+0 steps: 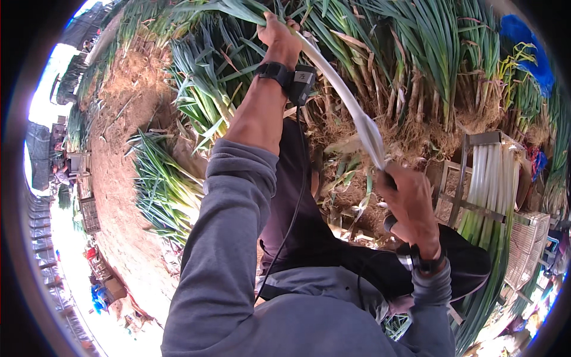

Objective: The person peels the outer layers from leeks by hand and places them onto a metal rack, repeating the process with several leeks.

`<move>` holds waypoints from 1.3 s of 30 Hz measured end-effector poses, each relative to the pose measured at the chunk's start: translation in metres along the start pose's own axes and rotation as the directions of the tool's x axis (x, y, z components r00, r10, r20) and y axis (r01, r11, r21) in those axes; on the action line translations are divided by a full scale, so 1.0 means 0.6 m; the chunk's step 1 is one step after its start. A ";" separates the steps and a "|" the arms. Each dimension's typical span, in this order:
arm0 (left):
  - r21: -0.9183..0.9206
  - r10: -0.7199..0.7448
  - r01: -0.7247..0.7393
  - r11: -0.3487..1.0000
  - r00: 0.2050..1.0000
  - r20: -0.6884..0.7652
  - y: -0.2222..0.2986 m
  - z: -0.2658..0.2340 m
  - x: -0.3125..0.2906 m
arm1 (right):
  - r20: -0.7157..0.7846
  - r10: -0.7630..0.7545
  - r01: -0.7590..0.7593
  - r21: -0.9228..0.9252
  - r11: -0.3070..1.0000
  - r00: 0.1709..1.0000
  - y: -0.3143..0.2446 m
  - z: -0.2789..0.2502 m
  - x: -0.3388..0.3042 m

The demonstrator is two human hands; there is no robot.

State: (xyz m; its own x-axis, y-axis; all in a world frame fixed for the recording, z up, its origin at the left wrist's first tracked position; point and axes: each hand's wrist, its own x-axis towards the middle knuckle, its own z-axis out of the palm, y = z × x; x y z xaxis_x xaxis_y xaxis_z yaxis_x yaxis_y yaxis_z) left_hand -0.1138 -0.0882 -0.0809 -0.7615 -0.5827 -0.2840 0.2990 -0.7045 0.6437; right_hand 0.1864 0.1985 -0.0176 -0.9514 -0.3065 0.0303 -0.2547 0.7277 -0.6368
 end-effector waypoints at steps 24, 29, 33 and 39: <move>-0.128 0.231 -0.235 0.963 0.972 -0.049 0.050 0.022 -0.025 | -0.020 0.309 -0.264 0.471 0.842 0.951 0.192 0.171 0.162; -0.119 -0.035 0.034 0.992 0.999 -0.009 -0.005 0.014 -0.015 | -0.050 0.283 -0.206 0.567 0.798 0.958 0.158 0.151 0.185; 0.020 0.111 -0.112 0.993 0.992 0.064 0.047 -0.061 0.083 | -0.026 0.099 -0.069 0.550 0.833 0.995 0.063 0.130 0.176; 0.012 0.059 -0.059 0.998 0.995 -0.076 0.059 -0.026 0.089 | -0.150 -0.076 0.113 0.261 0.959 0.986 0.054 0.085 0.092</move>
State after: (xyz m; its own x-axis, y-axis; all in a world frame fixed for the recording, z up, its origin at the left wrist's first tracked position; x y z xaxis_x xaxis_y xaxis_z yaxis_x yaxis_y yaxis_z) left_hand -0.1348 -0.1508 -0.0842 -0.6961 -0.6528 -0.2987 0.3362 -0.6641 0.6677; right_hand 0.1344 0.1738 -0.0758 -0.9446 -0.2654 0.1932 -0.3066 0.5029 -0.8081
